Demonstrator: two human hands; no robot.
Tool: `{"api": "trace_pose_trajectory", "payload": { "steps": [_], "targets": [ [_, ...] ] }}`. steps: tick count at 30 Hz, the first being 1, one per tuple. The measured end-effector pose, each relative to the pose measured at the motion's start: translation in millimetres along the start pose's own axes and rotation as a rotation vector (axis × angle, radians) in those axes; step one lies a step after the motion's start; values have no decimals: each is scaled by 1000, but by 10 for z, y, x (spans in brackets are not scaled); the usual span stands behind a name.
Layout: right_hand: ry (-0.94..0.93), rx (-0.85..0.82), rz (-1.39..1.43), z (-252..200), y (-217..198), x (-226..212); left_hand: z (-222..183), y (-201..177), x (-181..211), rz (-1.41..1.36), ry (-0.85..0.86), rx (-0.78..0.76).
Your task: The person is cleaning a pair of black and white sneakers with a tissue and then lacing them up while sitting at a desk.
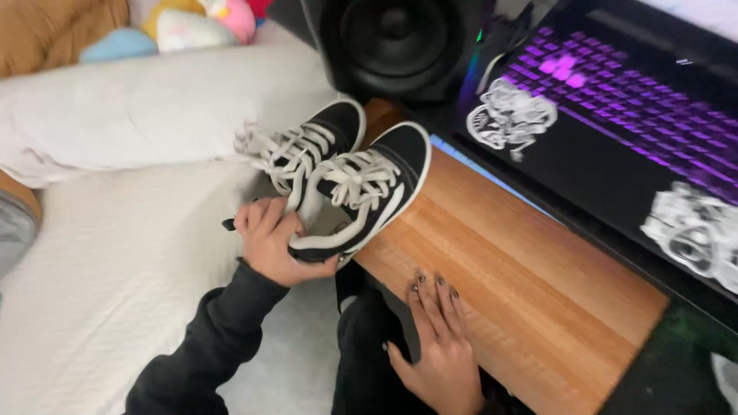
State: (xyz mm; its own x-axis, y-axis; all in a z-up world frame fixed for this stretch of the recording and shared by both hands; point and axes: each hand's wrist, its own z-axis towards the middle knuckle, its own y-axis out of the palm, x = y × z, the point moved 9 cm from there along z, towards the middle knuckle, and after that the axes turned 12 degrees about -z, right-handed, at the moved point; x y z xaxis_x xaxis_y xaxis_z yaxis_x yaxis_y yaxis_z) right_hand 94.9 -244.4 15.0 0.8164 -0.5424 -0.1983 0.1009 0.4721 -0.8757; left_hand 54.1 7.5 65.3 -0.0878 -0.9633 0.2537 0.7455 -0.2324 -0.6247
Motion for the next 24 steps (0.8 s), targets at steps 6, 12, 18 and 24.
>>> {"api": "trace_pose_trajectory", "payload": {
  "steps": [6,12,18,24],
  "targets": [
    [-120,-82,107,-22,-95,12,-87,-6,-31,25,30,-18],
    [31,-33,93,-173,-43,153,-81,-134,134,-47,-22,-14],
    [329,-153,248,2,-172,184,-160,-55,-106,-124,-107,-60],
    [350,47,383,939,-255,332,-146,-9,-173,-185,-149,-81]
  ]
}}
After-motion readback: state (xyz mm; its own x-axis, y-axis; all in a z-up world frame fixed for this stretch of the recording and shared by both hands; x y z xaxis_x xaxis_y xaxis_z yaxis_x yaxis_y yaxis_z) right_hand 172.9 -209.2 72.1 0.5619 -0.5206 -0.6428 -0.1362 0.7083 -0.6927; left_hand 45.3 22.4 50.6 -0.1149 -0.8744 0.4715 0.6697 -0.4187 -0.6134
